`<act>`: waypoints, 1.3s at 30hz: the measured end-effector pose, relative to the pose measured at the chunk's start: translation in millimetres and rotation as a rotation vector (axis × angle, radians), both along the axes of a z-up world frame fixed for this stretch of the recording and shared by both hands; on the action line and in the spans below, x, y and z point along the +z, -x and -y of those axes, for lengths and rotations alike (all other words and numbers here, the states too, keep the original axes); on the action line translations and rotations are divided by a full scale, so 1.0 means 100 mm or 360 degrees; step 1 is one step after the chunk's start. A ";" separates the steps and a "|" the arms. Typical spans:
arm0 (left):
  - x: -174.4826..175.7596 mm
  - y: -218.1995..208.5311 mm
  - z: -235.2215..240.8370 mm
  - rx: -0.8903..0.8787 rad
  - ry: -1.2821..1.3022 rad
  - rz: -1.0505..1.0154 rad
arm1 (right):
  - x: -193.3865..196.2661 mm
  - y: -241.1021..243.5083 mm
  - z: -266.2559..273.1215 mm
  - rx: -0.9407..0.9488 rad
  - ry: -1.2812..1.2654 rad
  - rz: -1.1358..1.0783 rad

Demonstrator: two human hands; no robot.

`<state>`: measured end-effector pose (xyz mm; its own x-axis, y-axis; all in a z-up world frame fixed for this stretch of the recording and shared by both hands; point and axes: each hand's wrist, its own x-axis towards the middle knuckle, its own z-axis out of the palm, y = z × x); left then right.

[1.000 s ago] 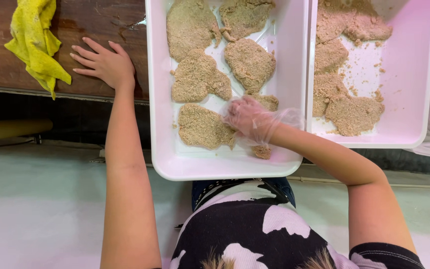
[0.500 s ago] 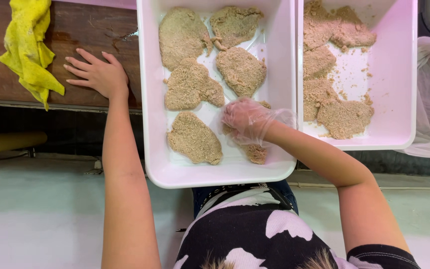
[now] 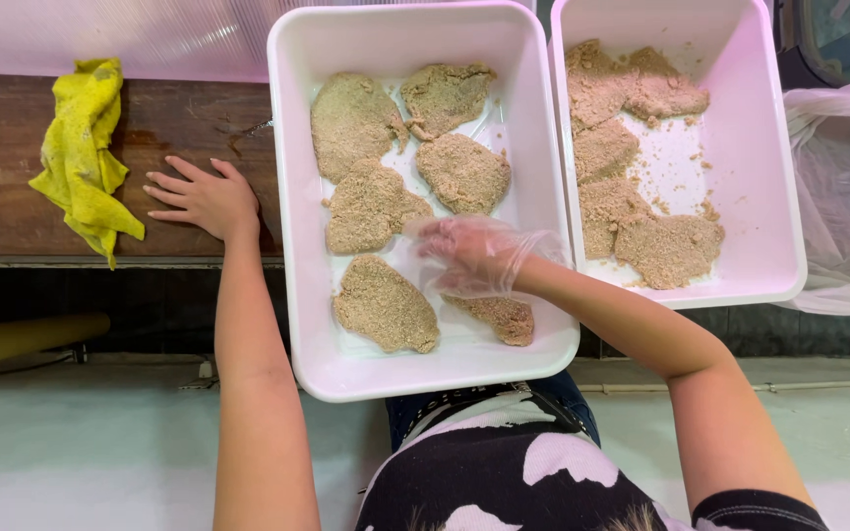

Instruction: The person, wearing a plastic glove, transfers breaded meat fillets one by one from a full bin into an adjacent empty bin.

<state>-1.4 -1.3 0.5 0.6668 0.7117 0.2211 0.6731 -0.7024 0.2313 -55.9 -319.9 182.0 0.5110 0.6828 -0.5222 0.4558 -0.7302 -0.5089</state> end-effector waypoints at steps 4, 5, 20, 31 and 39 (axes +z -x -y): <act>0.00 0.02 0.00 0.0025 0.0028 -0.0036 | 0.07 -0.09 -0.15 -0.0404 -0.0078 -0.0232; -0.02 -0.01 0.00 0.0030 -0.0003 -0.0017 | 0.09 -0.12 -0.18 -0.0593 -0.0114 -0.0329; -0.08 -0.02 -0.03 0.0058 -0.0087 -0.0058 | -0.10 -0.45 -0.46 -0.0503 0.0228 0.0045; -0.08 -0.02 -0.02 0.0081 -0.0123 -0.0054 | -0.44 -0.53 -0.44 0.0295 0.0239 0.0564; -0.06 -0.02 -0.01 0.0074 -0.0030 -0.0084 | -0.12 -0.64 -0.54 0.0508 0.0562 0.0618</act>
